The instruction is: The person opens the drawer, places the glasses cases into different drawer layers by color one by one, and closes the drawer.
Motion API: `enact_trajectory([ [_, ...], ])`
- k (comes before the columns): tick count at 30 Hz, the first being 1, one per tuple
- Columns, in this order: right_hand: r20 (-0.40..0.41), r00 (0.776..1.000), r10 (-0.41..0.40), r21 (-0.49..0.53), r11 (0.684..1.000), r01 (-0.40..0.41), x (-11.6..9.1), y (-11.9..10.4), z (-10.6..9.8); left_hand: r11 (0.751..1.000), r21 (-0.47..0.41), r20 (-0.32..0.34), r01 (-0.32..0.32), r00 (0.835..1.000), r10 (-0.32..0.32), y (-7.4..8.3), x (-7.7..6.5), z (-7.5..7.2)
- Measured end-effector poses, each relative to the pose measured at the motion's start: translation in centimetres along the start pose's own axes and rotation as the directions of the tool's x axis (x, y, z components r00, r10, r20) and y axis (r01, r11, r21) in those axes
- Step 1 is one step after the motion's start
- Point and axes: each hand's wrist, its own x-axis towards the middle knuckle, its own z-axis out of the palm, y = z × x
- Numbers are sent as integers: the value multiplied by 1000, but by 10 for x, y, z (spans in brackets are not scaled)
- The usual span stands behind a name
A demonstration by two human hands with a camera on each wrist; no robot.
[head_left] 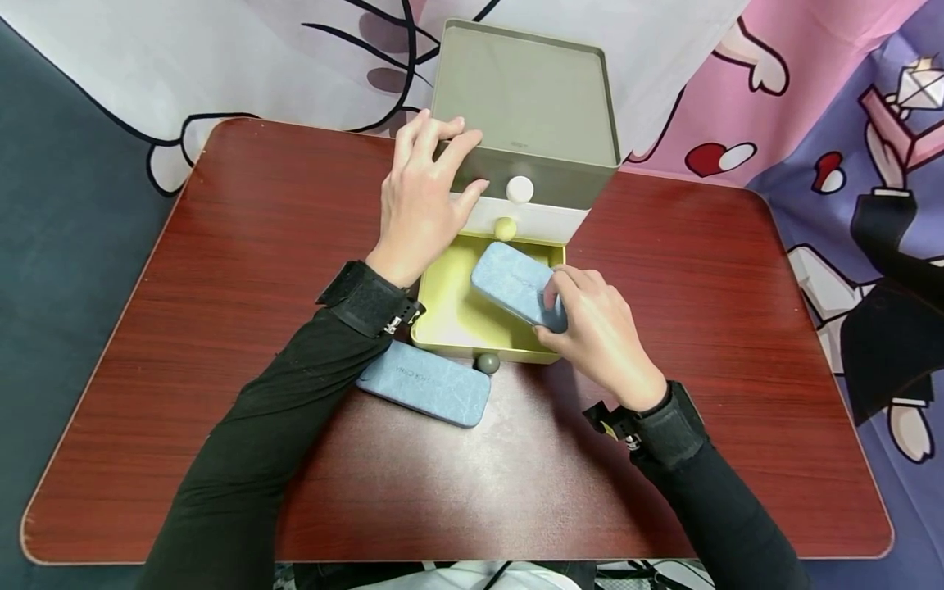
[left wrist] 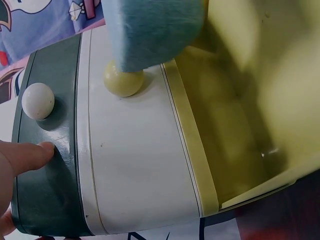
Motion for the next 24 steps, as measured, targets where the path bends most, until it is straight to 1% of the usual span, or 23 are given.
enact_trajectory([
  [10,59,998,-25,-5,1000,25,12,-6,7,1000,12,10,-2,1000,2,0,-1,-2],
  [17,81,994,-77,-29,996,79,20,-6,12,1000,16,16,-1,1000,0,0,-1,-3],
  [24,102,988,-117,-28,992,120,29,-3,18,1000,15,22,2,1000,-2,1,-1,-3],
])
